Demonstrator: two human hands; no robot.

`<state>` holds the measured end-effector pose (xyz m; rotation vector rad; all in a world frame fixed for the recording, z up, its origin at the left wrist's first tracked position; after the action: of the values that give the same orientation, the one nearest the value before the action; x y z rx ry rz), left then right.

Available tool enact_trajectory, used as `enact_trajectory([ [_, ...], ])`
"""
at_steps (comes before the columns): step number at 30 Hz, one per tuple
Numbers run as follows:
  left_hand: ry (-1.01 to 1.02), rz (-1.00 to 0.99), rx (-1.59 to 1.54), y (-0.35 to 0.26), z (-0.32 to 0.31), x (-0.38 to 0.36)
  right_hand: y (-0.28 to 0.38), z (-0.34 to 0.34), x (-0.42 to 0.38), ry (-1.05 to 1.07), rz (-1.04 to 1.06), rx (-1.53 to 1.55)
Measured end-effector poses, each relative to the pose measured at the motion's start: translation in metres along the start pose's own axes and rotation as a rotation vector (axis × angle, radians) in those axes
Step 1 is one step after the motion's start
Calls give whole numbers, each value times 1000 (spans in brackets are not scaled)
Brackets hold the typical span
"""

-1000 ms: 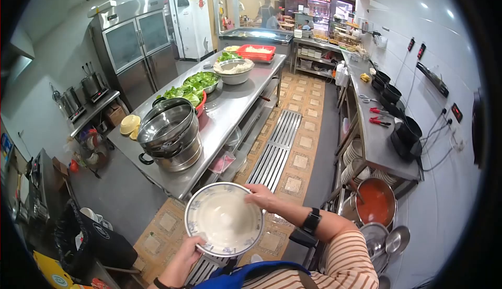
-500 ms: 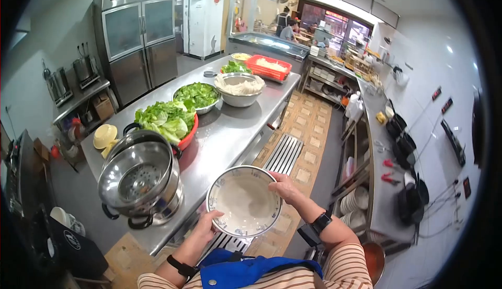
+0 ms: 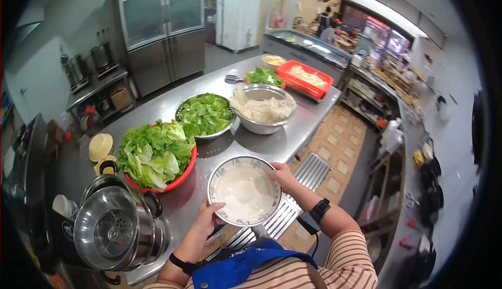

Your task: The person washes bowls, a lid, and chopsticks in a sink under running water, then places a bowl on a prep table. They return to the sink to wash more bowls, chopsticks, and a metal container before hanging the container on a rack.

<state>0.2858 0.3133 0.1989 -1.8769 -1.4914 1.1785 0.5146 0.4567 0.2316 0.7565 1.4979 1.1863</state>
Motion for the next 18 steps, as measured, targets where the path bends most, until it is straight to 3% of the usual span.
enact_trajectory([
  [3, -196, -47, 42, -14, -13, 43, -5, 4, 92, 48, 116, 1],
  [7, -309, -65, -69, -41, -25, 84, -2, -5, 168, 157, 25, 212],
  [12, -454, -92, -31, -48, -29, 115, 19, 12, 165, 515, -352, 347],
  [15, -489, -60, -65, -49, -38, 122, 8, 12, 179, 647, -422, 323],
  [16, -514, -76, -72, -47, -38, 124, 20, 9, 176, 569, -427, 341],
  [18, -554, -108, -78, -42, -36, 124, 29, -3, 174, 629, -273, 67],
])
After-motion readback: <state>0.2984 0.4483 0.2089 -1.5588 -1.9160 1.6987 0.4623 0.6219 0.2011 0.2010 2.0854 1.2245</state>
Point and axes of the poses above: each hand's wrist, its own x-axis towards the middle knuckle, its own z-axis out of the back of the hand, y = z × x, the point moved 3 cm from there along x, towards the middle knuckle, and after that the axes turned 4 degrees about x, right-handed, at the moved point
